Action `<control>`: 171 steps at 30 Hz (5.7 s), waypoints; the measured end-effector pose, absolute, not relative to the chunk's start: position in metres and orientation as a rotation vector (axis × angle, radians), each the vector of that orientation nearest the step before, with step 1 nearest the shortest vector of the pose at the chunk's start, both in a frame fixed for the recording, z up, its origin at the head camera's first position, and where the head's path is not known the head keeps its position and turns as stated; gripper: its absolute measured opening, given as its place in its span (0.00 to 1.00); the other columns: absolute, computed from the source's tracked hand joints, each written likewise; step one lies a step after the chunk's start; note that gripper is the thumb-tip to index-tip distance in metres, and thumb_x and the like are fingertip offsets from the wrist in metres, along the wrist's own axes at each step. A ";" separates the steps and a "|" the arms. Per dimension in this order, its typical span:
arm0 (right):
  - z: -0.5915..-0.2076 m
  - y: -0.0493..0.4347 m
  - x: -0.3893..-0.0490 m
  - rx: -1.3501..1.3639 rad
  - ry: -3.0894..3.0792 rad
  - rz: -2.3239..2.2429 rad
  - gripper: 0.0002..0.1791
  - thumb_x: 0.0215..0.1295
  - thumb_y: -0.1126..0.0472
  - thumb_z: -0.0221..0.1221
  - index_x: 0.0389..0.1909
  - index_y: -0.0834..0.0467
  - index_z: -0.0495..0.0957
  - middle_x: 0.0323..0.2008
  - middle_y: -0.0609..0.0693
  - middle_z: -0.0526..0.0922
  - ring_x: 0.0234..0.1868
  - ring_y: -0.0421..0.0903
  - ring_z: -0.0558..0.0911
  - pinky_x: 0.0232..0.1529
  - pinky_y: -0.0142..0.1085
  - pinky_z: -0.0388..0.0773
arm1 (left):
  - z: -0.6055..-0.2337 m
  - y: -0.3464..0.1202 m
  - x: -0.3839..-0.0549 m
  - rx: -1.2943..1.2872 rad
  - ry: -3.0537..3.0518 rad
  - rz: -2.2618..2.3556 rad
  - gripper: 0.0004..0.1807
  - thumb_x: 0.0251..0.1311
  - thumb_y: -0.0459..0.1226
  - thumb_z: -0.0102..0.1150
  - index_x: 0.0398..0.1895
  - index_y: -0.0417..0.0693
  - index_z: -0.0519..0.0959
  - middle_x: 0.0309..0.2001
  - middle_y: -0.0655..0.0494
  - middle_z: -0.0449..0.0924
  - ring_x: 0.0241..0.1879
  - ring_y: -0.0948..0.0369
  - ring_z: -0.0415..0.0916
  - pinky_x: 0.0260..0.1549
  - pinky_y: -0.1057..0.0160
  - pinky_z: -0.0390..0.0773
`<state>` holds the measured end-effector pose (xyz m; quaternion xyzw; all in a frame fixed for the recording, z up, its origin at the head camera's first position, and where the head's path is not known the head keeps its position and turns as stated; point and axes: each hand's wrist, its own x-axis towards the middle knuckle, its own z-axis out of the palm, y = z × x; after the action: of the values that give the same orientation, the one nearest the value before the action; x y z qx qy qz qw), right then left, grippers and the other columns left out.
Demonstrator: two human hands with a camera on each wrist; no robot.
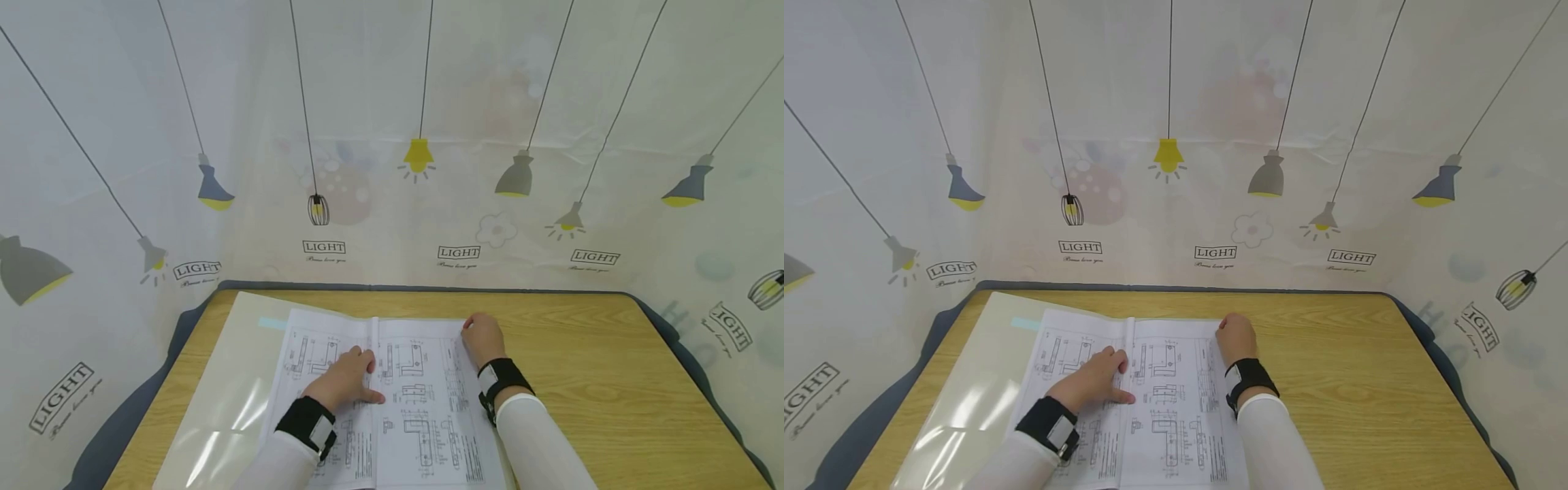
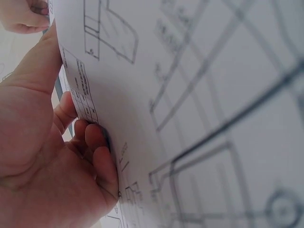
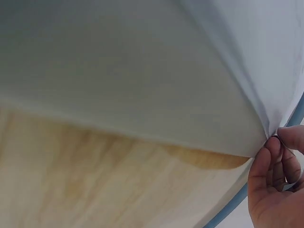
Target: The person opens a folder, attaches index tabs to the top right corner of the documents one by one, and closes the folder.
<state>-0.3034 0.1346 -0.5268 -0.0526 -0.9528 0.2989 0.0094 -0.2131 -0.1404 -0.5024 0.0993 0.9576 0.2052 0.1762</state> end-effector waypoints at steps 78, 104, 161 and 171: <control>-0.515 0.183 -0.273 0.593 -3.031 0.055 0.11 0.61 0.72 0.56 0.39 0.62 0.84 0.39 0.55 0.78 0.38 0.50 0.80 0.38 0.42 0.78 | -0.497 -0.027 -0.218 0.620 2.982 0.421 0.31 0.59 0.49 0.61 0.64 0.49 0.69 0.59 0.52 0.70 0.58 0.55 0.69 0.52 0.52 0.74; -0.512 0.177 -0.275 0.556 -3.090 0.128 0.12 0.61 0.71 0.55 0.43 0.62 0.83 0.42 0.56 0.78 0.41 0.54 0.81 0.44 0.47 0.78 | -0.529 0.035 -0.252 0.655 2.956 0.104 0.37 0.63 0.59 0.50 0.70 0.49 0.62 0.71 0.56 0.58 0.70 0.57 0.55 0.60 0.51 0.67; -0.516 0.196 -0.274 0.395 -3.193 -0.090 0.12 0.68 0.67 0.51 0.47 0.60 0.80 0.48 0.56 0.75 0.49 0.56 0.78 0.52 0.54 0.70 | -0.521 0.021 -0.241 0.476 3.007 0.089 0.37 0.59 0.59 0.55 0.62 0.41 0.69 0.60 0.49 0.69 0.57 0.53 0.67 0.50 0.53 0.74; -0.511 0.195 -0.274 0.396 -3.214 -0.011 0.14 0.69 0.67 0.48 0.48 0.62 0.80 0.47 0.56 0.75 0.48 0.55 0.77 0.49 0.54 0.71 | -0.475 -0.056 -0.227 0.400 2.908 0.316 0.36 0.56 0.53 0.62 0.64 0.43 0.68 0.61 0.45 0.69 0.59 0.47 0.67 0.55 0.44 0.69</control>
<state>-0.2737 0.1951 -0.5108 0.1221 -0.9914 -0.0034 -0.0481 -0.2267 -0.0564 -0.4751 0.1349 0.9805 0.1067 0.0947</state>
